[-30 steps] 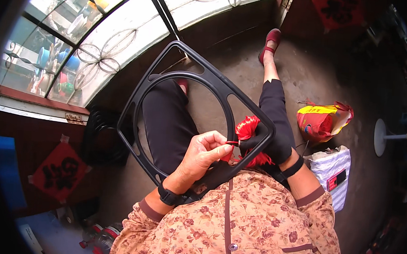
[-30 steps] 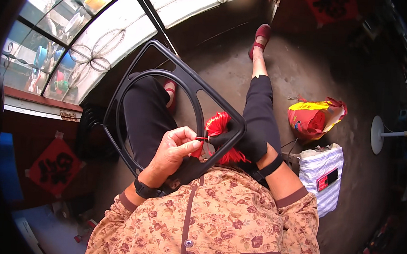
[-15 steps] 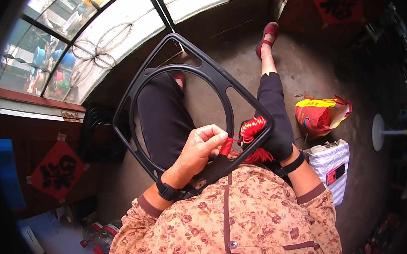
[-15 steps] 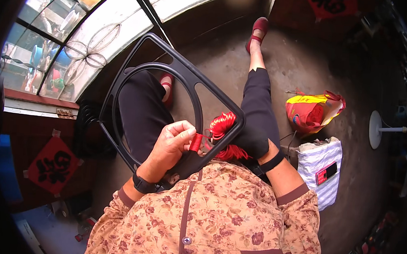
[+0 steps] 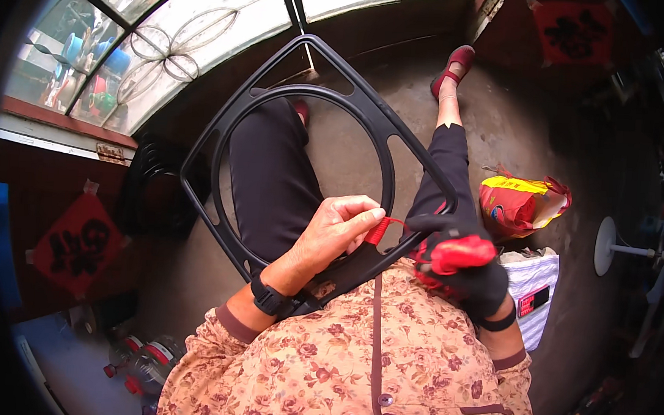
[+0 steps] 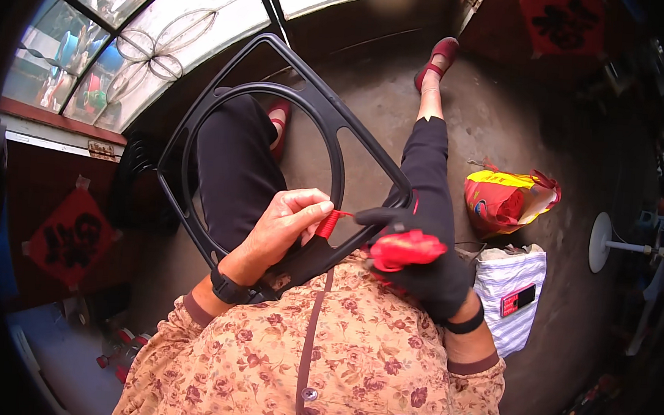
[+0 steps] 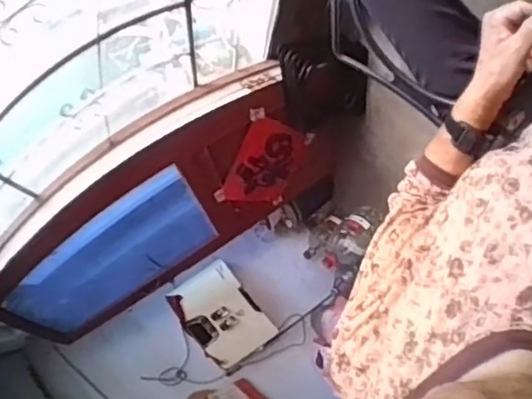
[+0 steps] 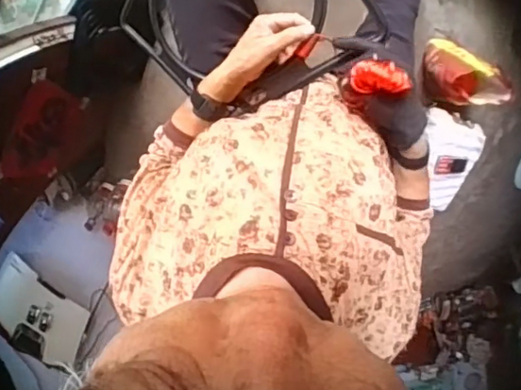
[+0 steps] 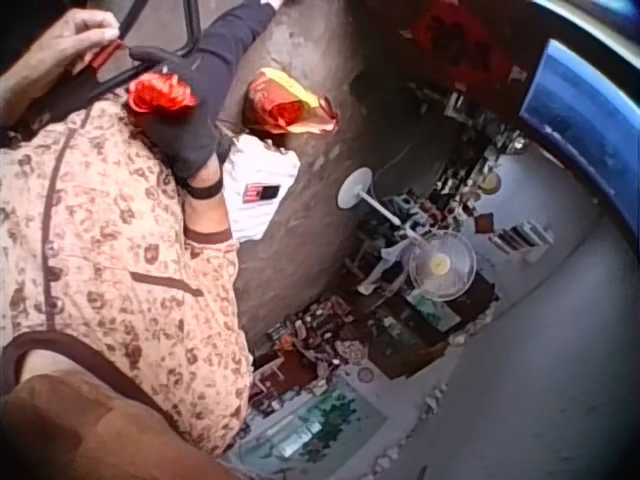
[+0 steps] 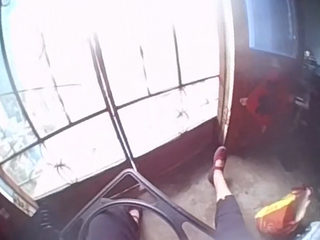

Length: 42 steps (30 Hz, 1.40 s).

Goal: Winding red thread around a black plastic frame to prepare for tassel manufacturing.

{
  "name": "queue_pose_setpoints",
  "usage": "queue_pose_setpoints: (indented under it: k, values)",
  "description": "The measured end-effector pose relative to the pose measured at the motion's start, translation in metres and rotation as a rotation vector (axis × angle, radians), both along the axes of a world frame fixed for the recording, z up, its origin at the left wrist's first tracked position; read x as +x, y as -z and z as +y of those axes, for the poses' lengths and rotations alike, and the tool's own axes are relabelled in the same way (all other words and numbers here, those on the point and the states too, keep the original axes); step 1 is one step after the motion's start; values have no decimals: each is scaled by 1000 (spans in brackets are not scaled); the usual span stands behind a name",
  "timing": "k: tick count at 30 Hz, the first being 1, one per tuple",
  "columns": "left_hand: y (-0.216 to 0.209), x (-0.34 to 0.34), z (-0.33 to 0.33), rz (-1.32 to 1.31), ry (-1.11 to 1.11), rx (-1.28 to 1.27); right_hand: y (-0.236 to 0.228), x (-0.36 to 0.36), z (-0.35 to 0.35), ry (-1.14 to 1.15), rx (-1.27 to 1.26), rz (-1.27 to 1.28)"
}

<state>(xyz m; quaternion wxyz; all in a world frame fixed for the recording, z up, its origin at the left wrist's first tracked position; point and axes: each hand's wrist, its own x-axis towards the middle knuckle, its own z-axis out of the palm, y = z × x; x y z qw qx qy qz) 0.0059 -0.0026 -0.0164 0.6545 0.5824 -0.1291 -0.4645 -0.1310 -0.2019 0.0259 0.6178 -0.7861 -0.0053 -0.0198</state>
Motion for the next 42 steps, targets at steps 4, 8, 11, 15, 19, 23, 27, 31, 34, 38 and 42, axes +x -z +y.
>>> queue_pose_setpoints:
  k: [4, 8, 11, 15, 19, 23, 27, 31, 34, 38, 42]
  values:
    - [1, 1, 1, 43, 1, 11, 7, 17, 17, -30, -182, -35]
    - [1, 0, -1, 53, -24, 0, 9, 18, 14, -56, -84, 139]
    - [4, 0, -1, 78, -41, -16, 14, 22, 14, -55, -175, 33]
    - [10, 0, 3, 77, -7, -44, 15, 22, 13, -75, -60, 111]
    - [7, 1, 4, 59, 17, -63, 12, 0, 6, 42, 201, 176]
    - [5, 2, 5, 93, 10, -82, -6, -3, 5, 226, 624, 464]
    - [-1, 3, 13, 157, 12, -45, 11, 8, 2, 425, 494, 552]
    - [-11, 8, 26, 173, 112, 132, 24, 15, 0, 352, 400, 500]
    - [-7, 10, 35, 110, 168, 161, 22, 15, 1, 355, 521, 565]
    - [-1, 7, 29, 136, 172, 127, 19, 15, 4, 437, 513, 579]
    - [0, 7, 20, -9, 133, 134, 39, 19, -2, 308, 140, 360]
